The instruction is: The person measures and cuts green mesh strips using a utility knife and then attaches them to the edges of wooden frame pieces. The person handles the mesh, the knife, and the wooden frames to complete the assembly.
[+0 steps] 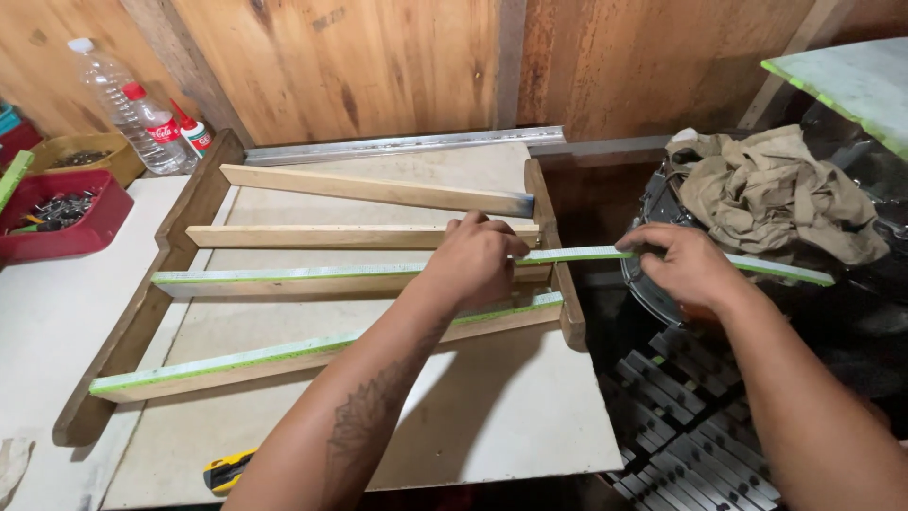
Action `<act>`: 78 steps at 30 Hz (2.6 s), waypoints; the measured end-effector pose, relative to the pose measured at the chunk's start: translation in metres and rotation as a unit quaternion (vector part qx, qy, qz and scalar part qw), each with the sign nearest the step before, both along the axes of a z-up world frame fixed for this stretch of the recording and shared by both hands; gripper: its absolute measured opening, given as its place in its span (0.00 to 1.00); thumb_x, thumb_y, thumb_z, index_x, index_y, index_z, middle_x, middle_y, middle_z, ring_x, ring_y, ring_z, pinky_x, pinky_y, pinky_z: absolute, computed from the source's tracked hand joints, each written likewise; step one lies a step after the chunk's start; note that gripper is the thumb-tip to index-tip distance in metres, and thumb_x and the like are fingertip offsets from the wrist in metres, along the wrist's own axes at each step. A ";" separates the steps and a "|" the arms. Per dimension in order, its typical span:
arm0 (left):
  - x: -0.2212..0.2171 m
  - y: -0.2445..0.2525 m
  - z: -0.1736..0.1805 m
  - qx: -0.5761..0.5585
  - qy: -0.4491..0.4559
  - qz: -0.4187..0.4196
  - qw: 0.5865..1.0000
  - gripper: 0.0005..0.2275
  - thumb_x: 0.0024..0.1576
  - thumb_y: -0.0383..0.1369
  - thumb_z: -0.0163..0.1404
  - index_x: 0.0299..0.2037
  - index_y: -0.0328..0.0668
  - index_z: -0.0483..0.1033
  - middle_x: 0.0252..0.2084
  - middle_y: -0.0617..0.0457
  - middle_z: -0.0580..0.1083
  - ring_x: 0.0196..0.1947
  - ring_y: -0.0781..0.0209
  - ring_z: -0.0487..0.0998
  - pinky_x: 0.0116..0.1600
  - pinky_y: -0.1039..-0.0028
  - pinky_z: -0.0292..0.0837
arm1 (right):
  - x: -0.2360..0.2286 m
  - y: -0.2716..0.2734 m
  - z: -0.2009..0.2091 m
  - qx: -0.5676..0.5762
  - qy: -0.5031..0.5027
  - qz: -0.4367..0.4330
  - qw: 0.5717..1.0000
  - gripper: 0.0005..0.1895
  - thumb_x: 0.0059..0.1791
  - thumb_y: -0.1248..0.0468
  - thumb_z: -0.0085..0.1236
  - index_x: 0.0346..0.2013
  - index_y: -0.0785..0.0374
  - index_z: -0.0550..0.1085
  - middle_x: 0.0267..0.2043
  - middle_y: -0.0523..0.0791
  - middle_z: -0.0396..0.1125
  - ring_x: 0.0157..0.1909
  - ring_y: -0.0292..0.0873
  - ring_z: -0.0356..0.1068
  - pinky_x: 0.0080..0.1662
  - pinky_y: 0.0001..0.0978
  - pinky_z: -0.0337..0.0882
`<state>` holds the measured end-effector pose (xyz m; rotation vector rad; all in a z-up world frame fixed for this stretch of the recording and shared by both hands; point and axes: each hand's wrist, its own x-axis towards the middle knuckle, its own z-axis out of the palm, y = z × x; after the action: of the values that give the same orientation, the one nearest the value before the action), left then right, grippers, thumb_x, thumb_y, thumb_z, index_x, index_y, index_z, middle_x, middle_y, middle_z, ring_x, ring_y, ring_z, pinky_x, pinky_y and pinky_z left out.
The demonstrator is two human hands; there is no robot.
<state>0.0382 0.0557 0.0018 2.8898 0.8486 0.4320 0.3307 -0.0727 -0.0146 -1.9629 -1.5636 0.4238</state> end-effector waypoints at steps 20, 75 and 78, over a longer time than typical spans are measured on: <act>0.002 -0.006 -0.008 0.047 0.015 -0.002 0.999 0.10 0.51 0.35 0.53 0.39 0.62 0.86 0.43 0.60 0.79 0.53 0.52 0.73 0.60 0.52 0.67 | -0.027 0.029 -0.020 0.130 -0.014 0.122 0.984 0.14 0.42 0.63 0.64 0.43 0.55 0.83 0.44 0.46 0.79 0.52 0.51 0.76 0.54 0.45 0.73; -0.154 -0.080 0.045 0.119 -0.152 -0.001 0.981 0.16 0.50 0.29 0.55 0.50 0.51 0.81 0.48 0.54 0.78 0.48 0.47 0.72 0.55 0.54 0.63 | -0.069 0.009 0.008 0.088 -0.074 0.027 0.993 0.14 0.45 0.56 0.60 0.43 0.55 0.82 0.47 0.38 0.70 0.49 0.39 0.72 0.53 0.32 0.68; -0.233 -0.094 0.008 0.031 -0.049 0.125 0.990 0.21 0.48 0.39 0.57 0.55 0.59 0.79 0.56 0.59 0.76 0.58 0.52 0.70 0.64 0.55 0.60 | -0.104 -0.030 0.053 -0.043 -0.064 -0.045 0.996 0.17 0.46 0.54 0.55 0.47 0.54 0.81 0.53 0.37 0.68 0.51 0.39 0.69 0.52 0.38 0.69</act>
<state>-0.1946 -0.0387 0.0094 2.7981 1.2063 0.6281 0.2272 -0.1028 0.0380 -2.1553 -1.5511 0.3387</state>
